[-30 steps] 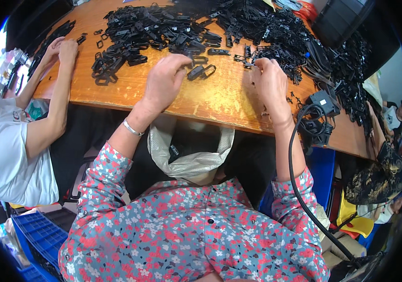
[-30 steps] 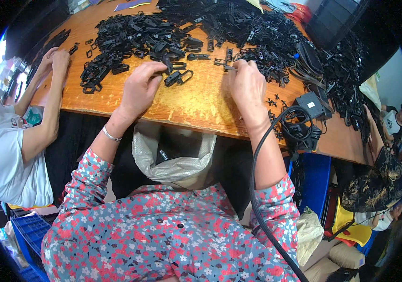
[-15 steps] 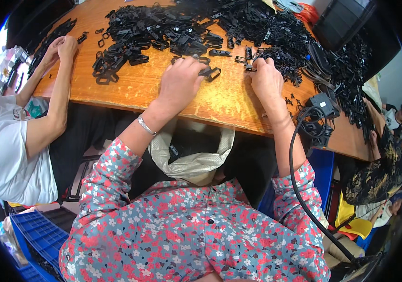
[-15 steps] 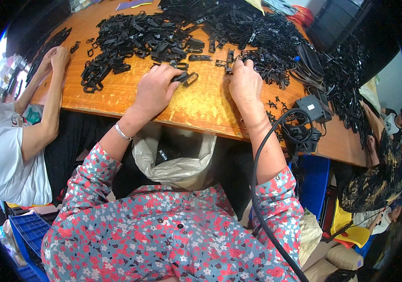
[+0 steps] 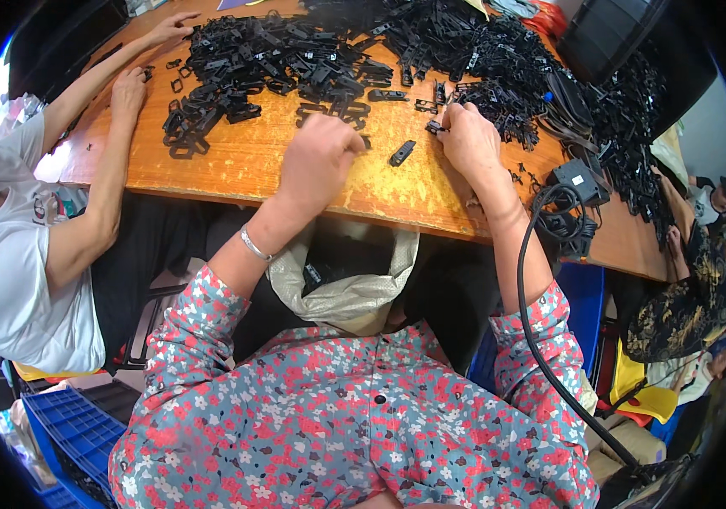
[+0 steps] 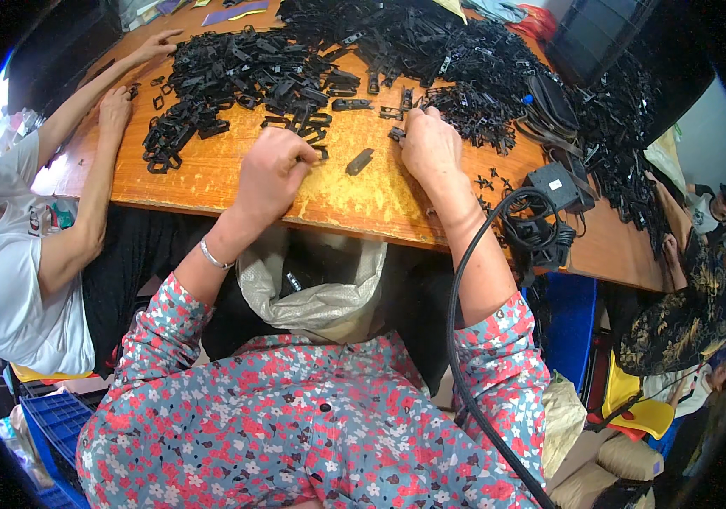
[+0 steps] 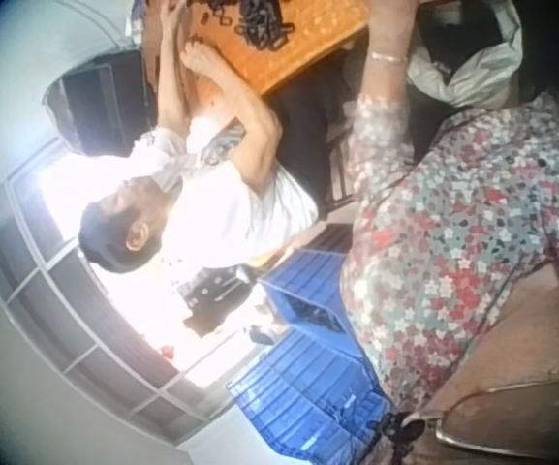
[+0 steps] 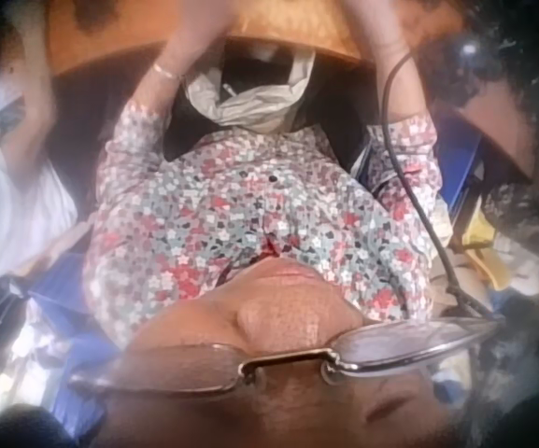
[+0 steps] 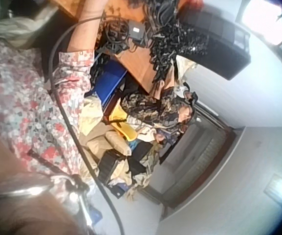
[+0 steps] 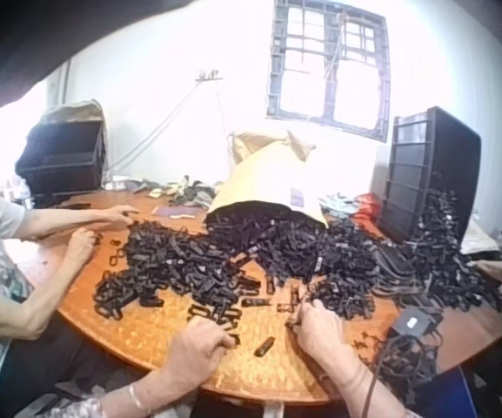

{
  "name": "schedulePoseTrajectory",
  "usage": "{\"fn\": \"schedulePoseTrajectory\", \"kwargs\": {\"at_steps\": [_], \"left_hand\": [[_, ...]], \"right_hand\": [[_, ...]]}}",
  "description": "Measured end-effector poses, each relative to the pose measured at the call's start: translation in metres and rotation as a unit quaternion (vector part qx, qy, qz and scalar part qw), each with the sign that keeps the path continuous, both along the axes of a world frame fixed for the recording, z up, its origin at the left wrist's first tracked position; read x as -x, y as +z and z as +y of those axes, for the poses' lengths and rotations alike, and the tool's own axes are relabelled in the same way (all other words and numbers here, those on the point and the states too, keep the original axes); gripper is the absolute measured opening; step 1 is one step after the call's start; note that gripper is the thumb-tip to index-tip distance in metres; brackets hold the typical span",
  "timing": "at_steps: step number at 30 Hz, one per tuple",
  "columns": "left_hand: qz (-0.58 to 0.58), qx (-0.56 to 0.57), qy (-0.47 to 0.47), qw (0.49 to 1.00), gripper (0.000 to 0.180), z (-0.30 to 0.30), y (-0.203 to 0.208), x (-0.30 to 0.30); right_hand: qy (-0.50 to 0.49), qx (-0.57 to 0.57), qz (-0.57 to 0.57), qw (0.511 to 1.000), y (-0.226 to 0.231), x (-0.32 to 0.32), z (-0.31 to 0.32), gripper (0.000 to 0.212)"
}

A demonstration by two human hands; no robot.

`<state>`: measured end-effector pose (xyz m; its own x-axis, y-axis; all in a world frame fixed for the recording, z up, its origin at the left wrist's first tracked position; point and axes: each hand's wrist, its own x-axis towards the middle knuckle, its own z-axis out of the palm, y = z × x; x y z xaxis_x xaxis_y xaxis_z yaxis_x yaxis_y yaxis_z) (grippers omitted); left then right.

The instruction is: The person repeatedly picks up plastic components from the table, fits and snaps the pieces together by hand, and drops the assembled pieces into a bag.

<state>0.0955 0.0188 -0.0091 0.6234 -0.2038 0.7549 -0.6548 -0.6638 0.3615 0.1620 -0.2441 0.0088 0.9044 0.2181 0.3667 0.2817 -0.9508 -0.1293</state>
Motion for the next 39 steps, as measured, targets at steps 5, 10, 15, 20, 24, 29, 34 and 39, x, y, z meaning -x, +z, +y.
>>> {"fn": "schedulePoseTrajectory", "kwargs": {"at_steps": [5,10,15,20,24,29,34,39], "left_hand": [[0.028,-0.014,-0.044,0.999,0.015,-0.012,0.0,0.02],[0.069,-0.001,-0.06,0.996,0.021,-0.012,-0.006,0.033],[0.136,0.076,-0.072,0.985,0.038,-0.014,-0.002,0.041],[0.113,0.067,-0.092,0.987,0.037,-0.015,0.01,0.051],[0.226,0.167,-0.158,0.947,0.036,-0.02,0.011,0.053],[0.255,0.229,-0.165,0.925,0.034,-0.023,0.013,0.058],[0.313,0.298,-0.191,0.882,0.034,-0.025,0.01,0.06],[0.371,0.323,-0.16,0.856,0.024,-0.019,0.002,0.059]], "right_hand": [[0.002,0.001,-0.003,1.0,0.005,0.008,0.004,0.021],[0.065,-0.103,-0.033,0.992,0.029,0.051,0.018,0.019],[0.13,-0.345,0.186,0.911,0.016,0.087,0.016,0.017],[0.126,-0.577,0.366,0.719,0.01,0.098,0.021,0.018],[0.144,-0.635,0.393,0.649,0.006,0.103,0.026,0.022],[0.154,-0.685,0.435,0.563,0.0,0.106,0.028,0.024],[0.166,-0.689,0.446,0.547,-0.003,0.108,0.028,0.025],[0.149,-0.665,0.435,0.588,0.004,0.117,0.038,0.025]]}}
